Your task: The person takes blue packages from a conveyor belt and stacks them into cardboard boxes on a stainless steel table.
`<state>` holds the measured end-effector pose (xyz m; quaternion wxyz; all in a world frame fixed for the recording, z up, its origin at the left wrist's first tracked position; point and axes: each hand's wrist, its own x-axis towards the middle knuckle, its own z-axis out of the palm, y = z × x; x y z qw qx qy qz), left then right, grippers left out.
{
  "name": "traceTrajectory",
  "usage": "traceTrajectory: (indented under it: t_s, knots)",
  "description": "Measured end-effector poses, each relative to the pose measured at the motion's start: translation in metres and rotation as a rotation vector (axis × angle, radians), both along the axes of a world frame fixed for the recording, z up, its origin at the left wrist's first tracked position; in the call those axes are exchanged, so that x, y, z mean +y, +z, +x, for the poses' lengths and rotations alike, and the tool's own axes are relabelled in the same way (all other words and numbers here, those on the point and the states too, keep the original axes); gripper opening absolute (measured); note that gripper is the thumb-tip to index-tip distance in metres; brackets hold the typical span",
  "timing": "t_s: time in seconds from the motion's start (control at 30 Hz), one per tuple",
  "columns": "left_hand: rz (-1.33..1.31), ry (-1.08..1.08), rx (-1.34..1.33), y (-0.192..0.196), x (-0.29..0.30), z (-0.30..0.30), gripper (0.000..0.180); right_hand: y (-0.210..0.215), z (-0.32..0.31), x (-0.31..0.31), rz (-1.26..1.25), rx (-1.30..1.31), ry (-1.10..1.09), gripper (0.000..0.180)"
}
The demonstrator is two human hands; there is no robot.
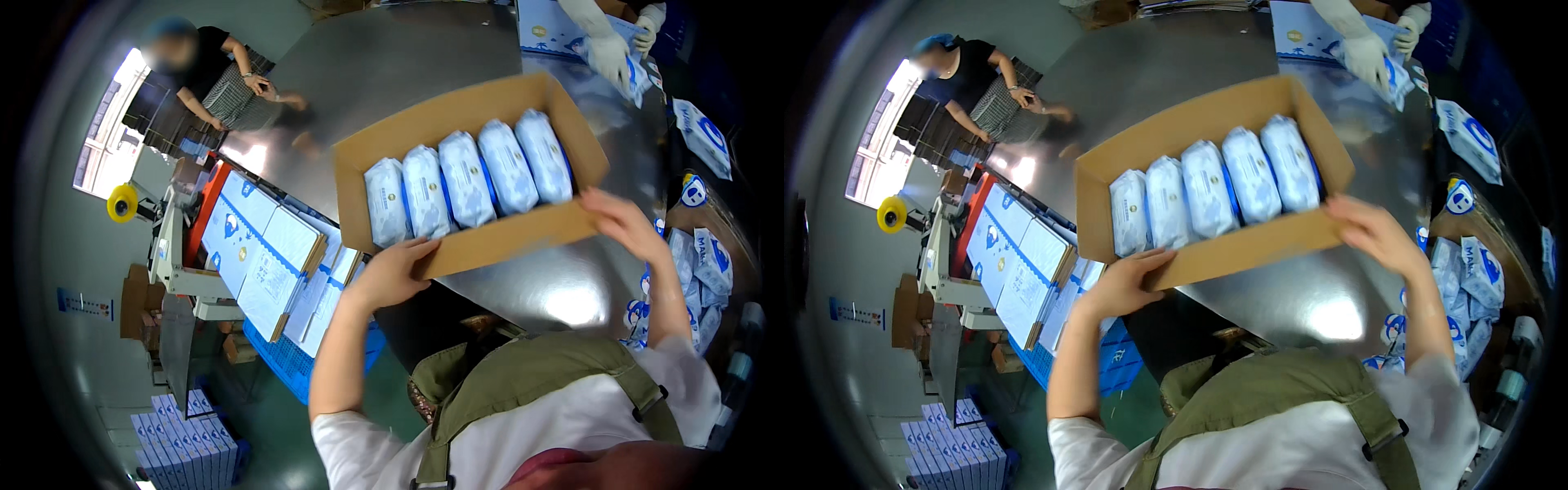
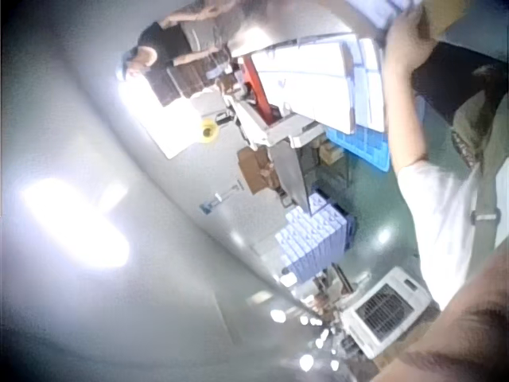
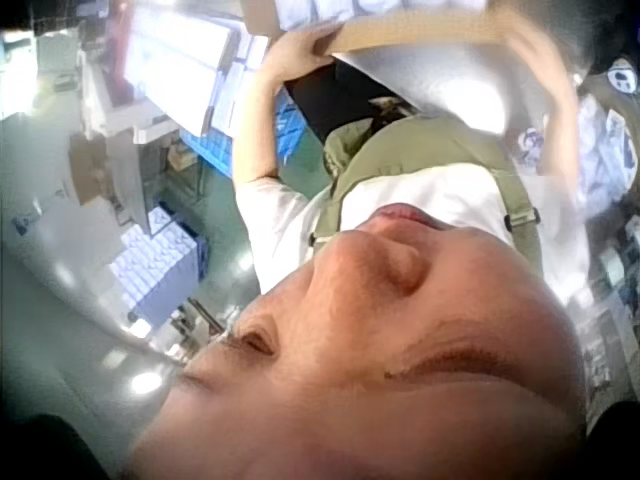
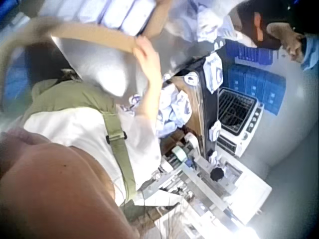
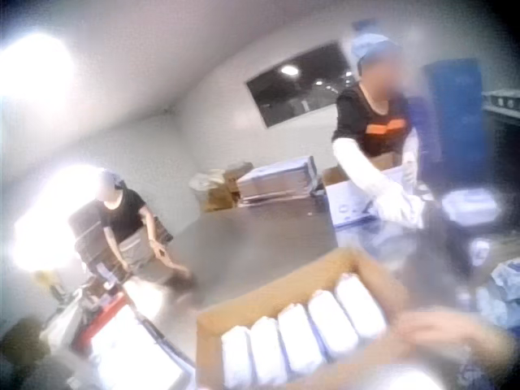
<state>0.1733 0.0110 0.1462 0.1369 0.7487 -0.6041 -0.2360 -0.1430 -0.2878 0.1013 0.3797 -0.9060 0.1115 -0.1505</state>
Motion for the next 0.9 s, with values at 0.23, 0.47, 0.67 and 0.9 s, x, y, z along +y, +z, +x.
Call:
traceTrajectory:
  t_s: [0.23,0.47,0.67,0.9]
  knots:
    - [-0.311,0.019,-0.399,-0.030,-0.081,0.066,0.058,-0.200,-0.129,0.038,0.833,-0.731,-0.947,0.050]
    - [-0.735,0.424,-0.424,-0.002,0.037,0.108,0.056,-0.183,0.020,0.107,1.455,-1.022,-0.723,0.051]
    - [0.184,1.754,-0.294,-0.037,0.253,0.214,0.093,-0.156,0.265,0.097,0.726,-0.516,-0.223,0.073]
    - [0.069,1.901,-0.487,-0.048,0.236,0.205,0.072,-0.109,0.288,0.078,-0.064,0.022,0.218,0.056]
